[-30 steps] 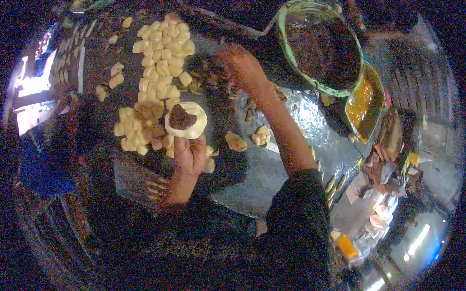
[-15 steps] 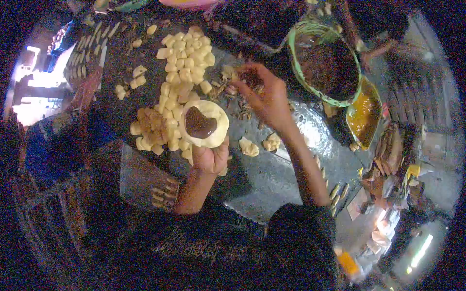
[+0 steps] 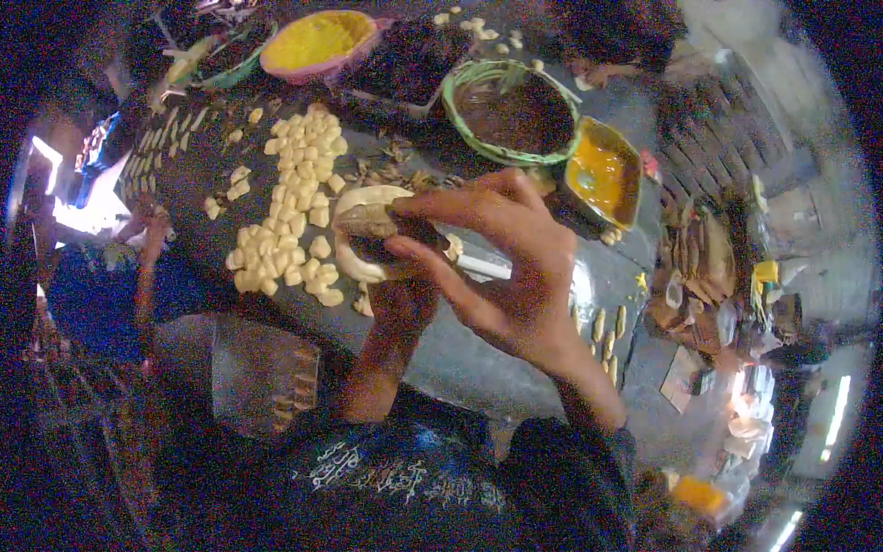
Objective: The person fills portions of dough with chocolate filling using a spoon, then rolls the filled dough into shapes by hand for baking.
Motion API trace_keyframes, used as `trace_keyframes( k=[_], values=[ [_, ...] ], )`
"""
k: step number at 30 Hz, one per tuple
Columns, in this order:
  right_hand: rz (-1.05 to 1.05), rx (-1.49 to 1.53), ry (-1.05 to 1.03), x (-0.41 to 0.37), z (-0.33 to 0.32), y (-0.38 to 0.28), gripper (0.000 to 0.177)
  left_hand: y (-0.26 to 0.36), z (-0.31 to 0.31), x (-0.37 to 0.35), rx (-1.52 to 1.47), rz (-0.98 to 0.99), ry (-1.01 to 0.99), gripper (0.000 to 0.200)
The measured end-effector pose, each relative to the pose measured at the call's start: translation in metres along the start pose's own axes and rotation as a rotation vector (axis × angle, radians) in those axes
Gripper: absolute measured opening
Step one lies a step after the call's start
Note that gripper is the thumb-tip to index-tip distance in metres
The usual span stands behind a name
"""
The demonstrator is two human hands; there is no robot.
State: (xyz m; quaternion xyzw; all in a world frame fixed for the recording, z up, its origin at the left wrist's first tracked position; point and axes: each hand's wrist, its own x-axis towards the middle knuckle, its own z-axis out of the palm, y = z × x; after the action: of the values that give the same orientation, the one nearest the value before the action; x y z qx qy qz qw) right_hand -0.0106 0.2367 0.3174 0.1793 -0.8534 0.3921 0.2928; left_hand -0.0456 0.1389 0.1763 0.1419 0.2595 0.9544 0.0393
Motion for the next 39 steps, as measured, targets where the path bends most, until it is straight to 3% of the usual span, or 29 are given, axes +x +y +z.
trace_keyframes(
  k=[2,3,6,7,10,12,16,17,21,22,24,26,27,28,29,30,31,34,37,39],
  values=[
    [0.037,0.034,0.040,-0.020,-0.020,-0.016,0.030,-0.002,0.030,-0.026,0.095,0.174,-0.015,0.040],
    [0.062,0.025,0.083,-0.030,-0.030,-0.022,0.030,-0.002,0.034,-0.039,0.466,0.308,-0.019,0.039],
    [0.264,0.115,0.133,-0.061,-0.060,-0.036,0.022,-0.022,0.039,-0.073,-0.116,0.034,0.010,0.049],
    [0.312,0.163,0.134,-0.069,-0.067,-0.039,0.021,-0.023,0.039,-0.084,0.084,0.053,0.047,0.052],
    [0.422,0.302,0.131,-0.091,-0.079,-0.045,0.020,-0.020,0.054,-0.112,-0.253,0.072,-0.063,0.064],
    [0.443,0.365,0.132,-0.099,-0.081,-0.049,0.020,-0.019,0.054,-0.123,-0.240,0.040,-0.018,0.065],
    [0.319,0.234,0.086,-0.105,-0.079,-0.060,0.018,-0.018,0.063,-0.122,-0.254,0.080,-0.023,0.059],
    [0.250,0.250,0.119,-0.104,-0.075,-0.059,0.018,-0.013,0.065,-0.117,-0.281,0.020,-0.016,0.050],
    [0.241,0.103,0.155,-0.092,-0.078,-0.041,0.021,0.002,0.061,-0.110,-0.290,0.259,-0.121,0.043],
    [0.240,0.103,0.243,-0.084,-0.072,-0.036,0.022,0.007,0.047,-0.105,-0.376,0.275,-0.156,0.046],
    [0.162,0.104,0.492,-0.070,-0.045,0.001,0.022,0.022,0.020,-0.092,-0.547,0.285,-0.222,0.047],
    [0.048,-0.070,0.533,-0.062,-0.005,0.050,0.021,0.051,0.008,-0.076,-0.808,0.215,-0.177,0.042],
    [0.048,-0.152,0.532,-0.068,0.021,0.109,0.022,0.067,0.003,-0.065,-0.953,0.189,-0.141,0.040],
    [0.033,-0.239,0.330,-0.065,0.039,0.118,0.025,0.079,-0.003,-0.056,-1.006,0.188,-0.142,0.039],
    [-0.042,-0.340,0.264,-0.075,0.067,0.162,0.025,0.091,-0.008,-0.045,-1.038,0.191,-0.128,0.039],
    [0.034,-0.693,0.085,-0.086,0.088,0.187,0.023,0.100,-0.017,-0.033,-1.091,0.191,-0.140,0.039],
    [0.080,-0.724,0.039,-0.100,0.113,0.222,0.021,0.106,-0.024,-0.021,-1.059,0.200,-0.165,0.039],
    [0.254,-0.277,-0.011,-0.084,0.172,0.289,0.020,0.119,-0.054,0.014,-1.005,0.215,-0.181,0.039],
    [0.333,-0.264,-0.106,-0.030,0.224,0.331,0.026,0.126,-0.085,0.044,-0.995,0.189,-0.160,0.034],
    [0.213,-0.312,-0.197,0.003,0.250,0.358,0.025,0.128,-0.097,0.061,-0.999,0.156,-0.138,0.029]
  ],
)
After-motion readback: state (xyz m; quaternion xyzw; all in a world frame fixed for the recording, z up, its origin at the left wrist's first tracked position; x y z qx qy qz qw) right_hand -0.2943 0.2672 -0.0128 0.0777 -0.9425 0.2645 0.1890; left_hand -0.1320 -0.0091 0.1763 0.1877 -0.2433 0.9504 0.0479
